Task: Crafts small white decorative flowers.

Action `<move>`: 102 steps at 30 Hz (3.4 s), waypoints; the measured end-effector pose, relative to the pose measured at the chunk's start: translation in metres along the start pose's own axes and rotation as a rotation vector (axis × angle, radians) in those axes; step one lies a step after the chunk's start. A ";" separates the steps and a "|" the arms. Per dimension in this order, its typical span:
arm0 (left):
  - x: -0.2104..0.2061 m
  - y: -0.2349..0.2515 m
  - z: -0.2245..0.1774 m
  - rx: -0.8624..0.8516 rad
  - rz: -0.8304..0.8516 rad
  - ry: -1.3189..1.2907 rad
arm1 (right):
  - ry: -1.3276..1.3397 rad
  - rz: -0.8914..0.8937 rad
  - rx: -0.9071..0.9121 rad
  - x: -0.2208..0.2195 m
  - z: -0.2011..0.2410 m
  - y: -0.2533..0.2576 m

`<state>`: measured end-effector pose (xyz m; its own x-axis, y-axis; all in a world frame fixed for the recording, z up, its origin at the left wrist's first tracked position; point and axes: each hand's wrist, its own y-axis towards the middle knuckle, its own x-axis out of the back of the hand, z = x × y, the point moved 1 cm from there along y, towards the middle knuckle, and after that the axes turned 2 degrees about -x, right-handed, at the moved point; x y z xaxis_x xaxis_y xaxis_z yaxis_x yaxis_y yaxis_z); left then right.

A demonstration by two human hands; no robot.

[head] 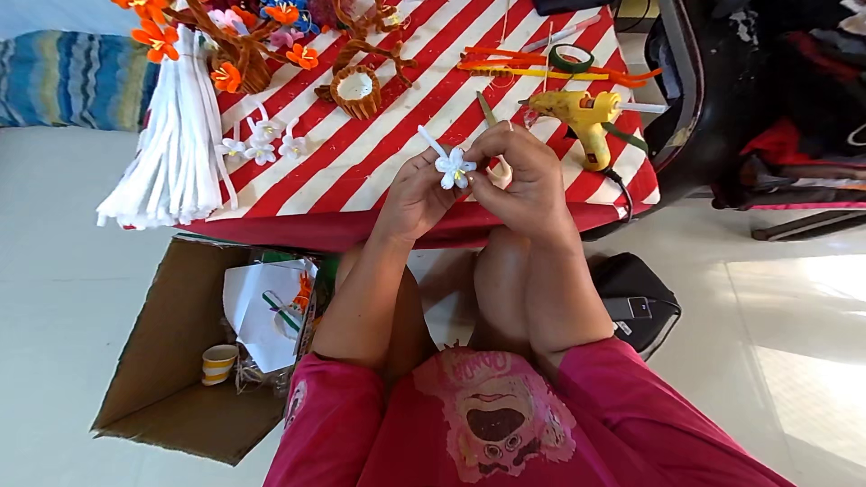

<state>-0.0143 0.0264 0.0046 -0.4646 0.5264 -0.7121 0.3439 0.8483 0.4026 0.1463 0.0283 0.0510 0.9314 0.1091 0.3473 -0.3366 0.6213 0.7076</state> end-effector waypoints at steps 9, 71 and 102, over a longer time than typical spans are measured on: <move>-0.002 0.002 0.003 0.027 -0.003 -0.014 | -0.154 -0.039 0.094 -0.001 -0.006 -0.004; 0.005 0.006 0.009 -0.194 -0.097 0.201 | -0.359 -0.139 0.233 -0.003 -0.014 -0.004; 0.001 0.009 0.011 -0.487 -0.074 0.610 | 0.115 -0.192 -0.271 -0.015 -0.006 -0.004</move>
<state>-0.0029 0.0342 0.0012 -0.8869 0.2864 -0.3624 -0.0370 0.7380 0.6738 0.1345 0.0286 0.0398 0.9888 0.0472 0.1414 -0.1191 0.8205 0.5590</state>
